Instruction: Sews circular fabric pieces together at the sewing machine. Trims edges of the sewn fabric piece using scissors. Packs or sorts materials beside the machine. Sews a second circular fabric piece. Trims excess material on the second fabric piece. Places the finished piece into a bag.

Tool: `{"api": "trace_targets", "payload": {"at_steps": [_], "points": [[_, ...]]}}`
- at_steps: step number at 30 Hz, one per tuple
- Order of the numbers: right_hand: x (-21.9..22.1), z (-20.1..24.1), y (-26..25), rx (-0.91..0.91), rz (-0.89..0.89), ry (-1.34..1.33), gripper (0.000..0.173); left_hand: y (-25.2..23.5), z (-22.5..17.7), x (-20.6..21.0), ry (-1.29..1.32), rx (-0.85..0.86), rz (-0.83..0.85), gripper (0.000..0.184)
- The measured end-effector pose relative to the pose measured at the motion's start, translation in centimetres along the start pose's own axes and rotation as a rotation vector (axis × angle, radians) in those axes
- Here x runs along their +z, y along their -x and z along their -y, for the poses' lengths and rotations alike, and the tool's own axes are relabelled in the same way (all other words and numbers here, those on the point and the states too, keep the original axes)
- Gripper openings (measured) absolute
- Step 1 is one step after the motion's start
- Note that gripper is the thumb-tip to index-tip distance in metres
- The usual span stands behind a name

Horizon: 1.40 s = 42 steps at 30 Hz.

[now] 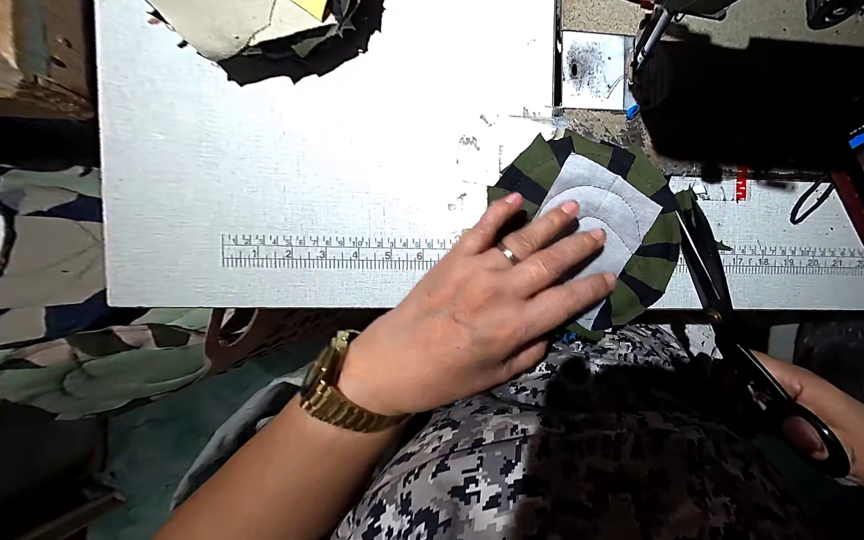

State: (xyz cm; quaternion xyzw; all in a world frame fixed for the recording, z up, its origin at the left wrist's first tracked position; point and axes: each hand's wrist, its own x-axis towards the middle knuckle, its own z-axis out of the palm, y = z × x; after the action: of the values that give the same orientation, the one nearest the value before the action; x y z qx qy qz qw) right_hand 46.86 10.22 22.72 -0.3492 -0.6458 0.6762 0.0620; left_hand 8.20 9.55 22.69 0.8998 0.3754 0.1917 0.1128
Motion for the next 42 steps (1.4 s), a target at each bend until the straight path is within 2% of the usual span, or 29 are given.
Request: {"api": "trace_targets", "payload": {"at_steps": [5, 16, 27, 29, 31, 33, 37, 42], "points": [[-0.5, 0.3, -0.3, -0.032, 0.019, 0.050, 0.063, -0.3, -0.8, 2.0, -0.051, 0.025, -0.008, 0.037], [-0.4, 0.8, -1.4, 0.006, -0.018, -0.007, 0.058, -0.4, 0.1, 1.3, 0.077, 0.141, 0.024, 0.033], [1.3, 0.7, -1.0, -0.045, -0.218, -0.053, 0.037, -0.7, 0.8, 0.8, 0.083, 0.158, 0.035, 0.028], [0.9, 0.5, -0.7, -0.034, -0.166, -0.032, 0.039, -0.7, 0.5, 0.8, 0.013, 0.155, 0.023, 0.029], [0.2, 0.2, -0.3, -0.028, -0.056, 0.011, 0.055, -0.6, -0.1, 1.1, -0.082, 0.128, -0.007, 0.031], [-0.2, -0.3, 0.3, -0.025, 0.007, 0.048, 0.064, -0.4, -0.7, 1.5, -0.137, 0.100, -0.057, 0.031], [-0.7, -0.2, 0.7, -0.030, 0.041, 0.057, 0.065, 0.2, -0.6, 1.5, -0.058, 0.063, -0.091, 0.030], [-0.9, 0.5, -0.5, -0.017, 0.032, 0.054, 0.062, 0.1, 0.7, 0.9, 0.053, 0.117, -0.046, 0.030]]}}
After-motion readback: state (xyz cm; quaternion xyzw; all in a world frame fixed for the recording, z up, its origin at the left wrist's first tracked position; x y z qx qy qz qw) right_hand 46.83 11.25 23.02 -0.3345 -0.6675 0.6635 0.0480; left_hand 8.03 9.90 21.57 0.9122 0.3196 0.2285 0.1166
